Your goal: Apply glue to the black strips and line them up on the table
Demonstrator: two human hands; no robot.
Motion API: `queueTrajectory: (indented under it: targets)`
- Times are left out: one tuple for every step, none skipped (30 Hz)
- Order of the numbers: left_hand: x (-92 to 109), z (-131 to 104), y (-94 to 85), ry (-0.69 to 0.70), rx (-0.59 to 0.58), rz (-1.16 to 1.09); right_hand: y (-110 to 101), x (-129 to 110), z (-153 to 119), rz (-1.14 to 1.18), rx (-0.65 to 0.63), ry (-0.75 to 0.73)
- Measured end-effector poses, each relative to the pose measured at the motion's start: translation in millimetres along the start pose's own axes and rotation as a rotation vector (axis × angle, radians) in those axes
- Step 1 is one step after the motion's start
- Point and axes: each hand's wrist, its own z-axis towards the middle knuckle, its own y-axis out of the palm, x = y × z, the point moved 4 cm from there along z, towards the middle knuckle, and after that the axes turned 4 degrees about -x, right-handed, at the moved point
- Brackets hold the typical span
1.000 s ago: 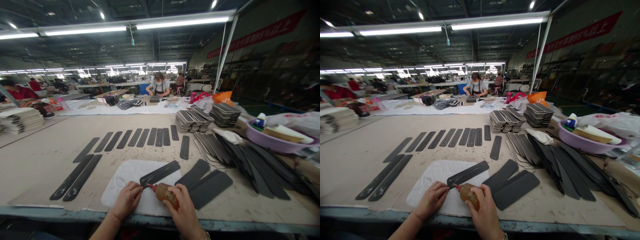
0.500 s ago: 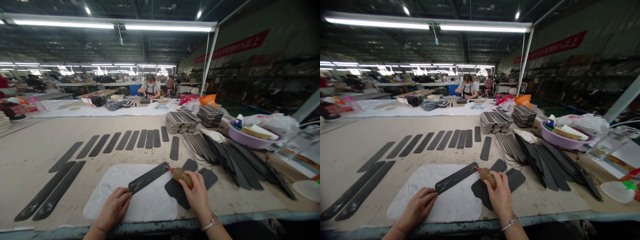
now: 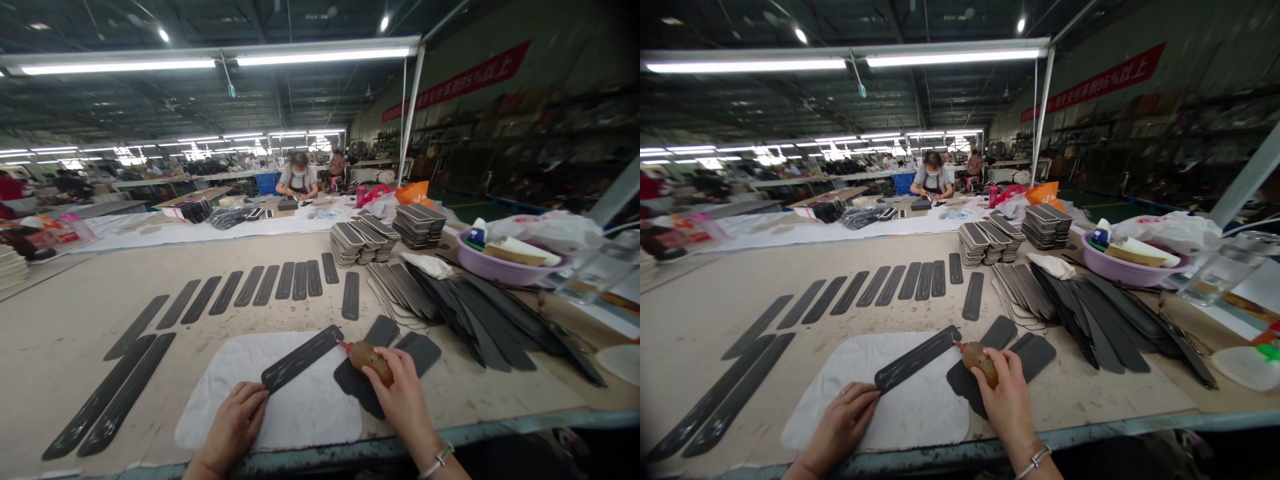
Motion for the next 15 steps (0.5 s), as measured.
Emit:
queueTrajectory:
  targets:
    - [0.3,-0.3,0.1,-0.009,-0.006,-0.005,0.8,-4.6,-3.6,0.021,-0.013,-0.010]
    - [1.0,-0.6,-0.1,-0.018,-0.013,-0.009,2.4,-10.3,-7.0,0.048,-0.027,-0.023]
    - [2.1,-0.9,-0.7,-0.028,-0.018,-0.013,4.9,-16.8,-10.1,0.079,-0.044,-0.037]
    - [3.3,-0.9,-1.4,-0.037,-0.024,-0.016,8.2,-23.9,-12.9,0.111,-0.062,-0.049]
    - [4.6,-0.9,-2.2,-0.045,-0.031,-0.019,12.2,-31.2,-15.3,0.140,-0.083,-0.059]
    - [5.6,-0.7,-3.0,-0.051,-0.036,-0.022,17.0,-38.6,-17.3,0.166,-0.108,-0.065]
    - [6.4,-0.3,-3.5,-0.056,-0.040,-0.023,22.3,-45.8,-19.0,0.187,-0.136,-0.070]
    - [6.9,0.0,-4.0,-0.059,-0.042,-0.024,28.2,-52.7,-20.5,0.205,-0.168,-0.074]
    - [7.1,0.3,-4.1,-0.059,-0.044,-0.026,34.2,-59.3,-21.7,0.220,-0.201,-0.079]
    - [7.2,0.4,-4.0,-0.060,-0.045,-0.027,40.0,-65.3,-22.8,0.233,-0.230,-0.085]
    - [7.2,0.3,-3.7,-0.061,-0.043,-0.029,45.5,-70.8,-23.7,0.244,-0.260,-0.092]
    - [7.0,0.1,-3.3,-0.063,-0.041,-0.032,50.5,-75.7,-24.5,0.251,-0.286,-0.099]
    - [6.8,-0.3,-2.8,-0.066,-0.038,-0.036,54.7,-79.9,-25.0,0.254,-0.306,-0.106]
    - [6.5,-0.7,-2.2,-0.066,-0.035,-0.039,58.1,-83.5,-25.4,0.254,-0.322,-0.111]
    - [6.2,-1.2,-1.5,-0.066,-0.034,-0.041,60.7,-86.4,-25.7,0.251,-0.336,-0.117]
